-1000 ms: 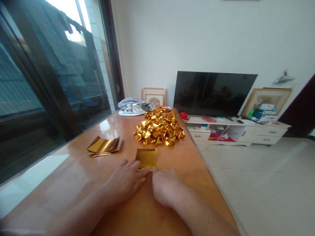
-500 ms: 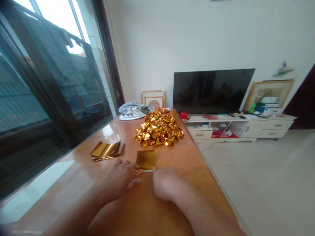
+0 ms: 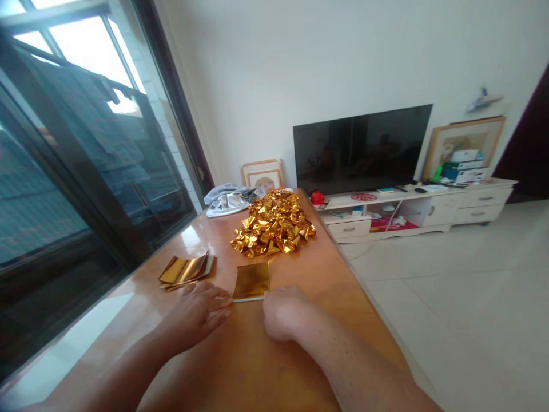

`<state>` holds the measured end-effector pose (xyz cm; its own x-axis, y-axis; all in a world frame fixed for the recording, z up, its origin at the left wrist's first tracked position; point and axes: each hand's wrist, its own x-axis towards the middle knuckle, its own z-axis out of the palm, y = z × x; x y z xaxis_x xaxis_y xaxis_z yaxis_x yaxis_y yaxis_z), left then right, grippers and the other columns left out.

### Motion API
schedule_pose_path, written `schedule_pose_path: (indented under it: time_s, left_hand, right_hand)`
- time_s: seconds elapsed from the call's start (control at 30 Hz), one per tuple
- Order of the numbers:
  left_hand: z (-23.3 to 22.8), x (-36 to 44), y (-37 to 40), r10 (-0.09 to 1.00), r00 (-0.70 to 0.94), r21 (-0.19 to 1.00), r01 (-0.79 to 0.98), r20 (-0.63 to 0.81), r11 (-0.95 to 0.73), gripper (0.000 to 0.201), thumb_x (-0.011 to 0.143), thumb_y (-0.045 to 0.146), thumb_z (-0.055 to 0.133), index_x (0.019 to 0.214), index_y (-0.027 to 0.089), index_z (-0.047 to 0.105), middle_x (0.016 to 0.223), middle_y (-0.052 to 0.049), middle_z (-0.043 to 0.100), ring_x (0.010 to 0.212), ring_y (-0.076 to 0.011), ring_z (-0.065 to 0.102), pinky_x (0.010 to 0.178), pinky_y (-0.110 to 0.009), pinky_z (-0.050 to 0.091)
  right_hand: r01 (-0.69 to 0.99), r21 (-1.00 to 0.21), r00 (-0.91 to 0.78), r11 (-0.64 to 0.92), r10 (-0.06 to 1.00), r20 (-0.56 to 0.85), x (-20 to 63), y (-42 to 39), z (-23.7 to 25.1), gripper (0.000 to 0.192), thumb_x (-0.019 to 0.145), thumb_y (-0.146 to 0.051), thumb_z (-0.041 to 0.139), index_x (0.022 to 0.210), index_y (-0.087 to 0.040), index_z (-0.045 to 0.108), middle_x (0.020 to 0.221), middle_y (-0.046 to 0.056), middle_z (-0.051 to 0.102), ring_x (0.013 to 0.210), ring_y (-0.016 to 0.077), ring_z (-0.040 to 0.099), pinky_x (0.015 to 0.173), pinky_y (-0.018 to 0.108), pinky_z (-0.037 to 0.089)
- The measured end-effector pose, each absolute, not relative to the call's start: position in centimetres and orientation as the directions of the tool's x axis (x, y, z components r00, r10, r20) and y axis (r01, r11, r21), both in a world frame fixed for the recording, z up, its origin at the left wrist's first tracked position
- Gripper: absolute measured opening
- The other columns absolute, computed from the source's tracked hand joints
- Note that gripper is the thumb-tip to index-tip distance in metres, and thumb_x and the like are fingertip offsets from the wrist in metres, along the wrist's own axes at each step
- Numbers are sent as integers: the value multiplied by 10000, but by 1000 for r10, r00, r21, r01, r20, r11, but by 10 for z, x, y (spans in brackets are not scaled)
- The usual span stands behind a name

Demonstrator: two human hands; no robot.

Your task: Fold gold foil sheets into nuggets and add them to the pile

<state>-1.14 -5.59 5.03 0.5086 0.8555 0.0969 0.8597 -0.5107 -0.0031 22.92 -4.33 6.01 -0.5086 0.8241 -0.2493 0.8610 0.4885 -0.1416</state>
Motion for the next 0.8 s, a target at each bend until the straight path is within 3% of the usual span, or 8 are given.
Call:
schedule_pose_path:
  time_s: [0.13, 0.27, 0.37, 0.47, 0.8]
  left_hand:
    - [52, -15, -58, 858, 499, -16, 865, 122, -501, 245, 929, 401, 532, 1054, 299, 716, 1105, -46, 699, 1038, -283, 556, 896, -435, 342]
    - [50, -6, -56, 872, 453, 1, 887, 187, -461, 331, 995, 336, 402, 938, 235, 713, 1031, -74, 696, 977, -252, 594, 863, -408, 410]
    - [41, 10, -55, 848, 481, 59, 862, 224, -504, 353, 1008, 309, 370, 1205, 217, 649, 1190, -89, 683, 1088, -243, 602, 949, -404, 434]
    - [31, 28, -55, 815, 554, 51, 821, 170, -569, 433, 1002, 323, 392, 1404, 224, 519, 1456, -81, 539, 1314, -256, 501, 1091, -437, 374]
    - [28, 28, -58, 864, 503, 51, 863, -17, -502, 504, 1015, 432, 325, 1446, 230, 491, 1520, -76, 458, 1422, -269, 399, 1172, -547, 273]
  right_hand:
    - [858, -143, -513, 493, 820, -253, 229, -43, 63, 489, 824, -230, 525, 1292, -140, 631, 1134, 213, 716, 981, 350, 700, 789, 437, 541]
    - [865, -135, -501, 484, 819, -278, 228, -44, 66, 446, 814, -229, 521, 1224, -140, 672, 1115, 202, 725, 992, 349, 699, 787, 435, 549]
    - [866, -131, -499, 482, 823, -271, 228, -45, 68, 429, 808, -233, 529, 1199, -143, 682, 1111, 195, 727, 986, 345, 701, 793, 435, 551]
    - [870, -131, -493, 475, 831, -257, 228, -46, 69, 411, 812, -247, 539, 1182, -144, 687, 1112, 190, 727, 990, 341, 699, 814, 437, 549]
    - [855, -134, -519, 502, 822, -233, 230, -44, 68, 402, 832, -257, 528, 1183, -151, 692, 1113, 192, 727, 968, 319, 706, 791, 408, 547]
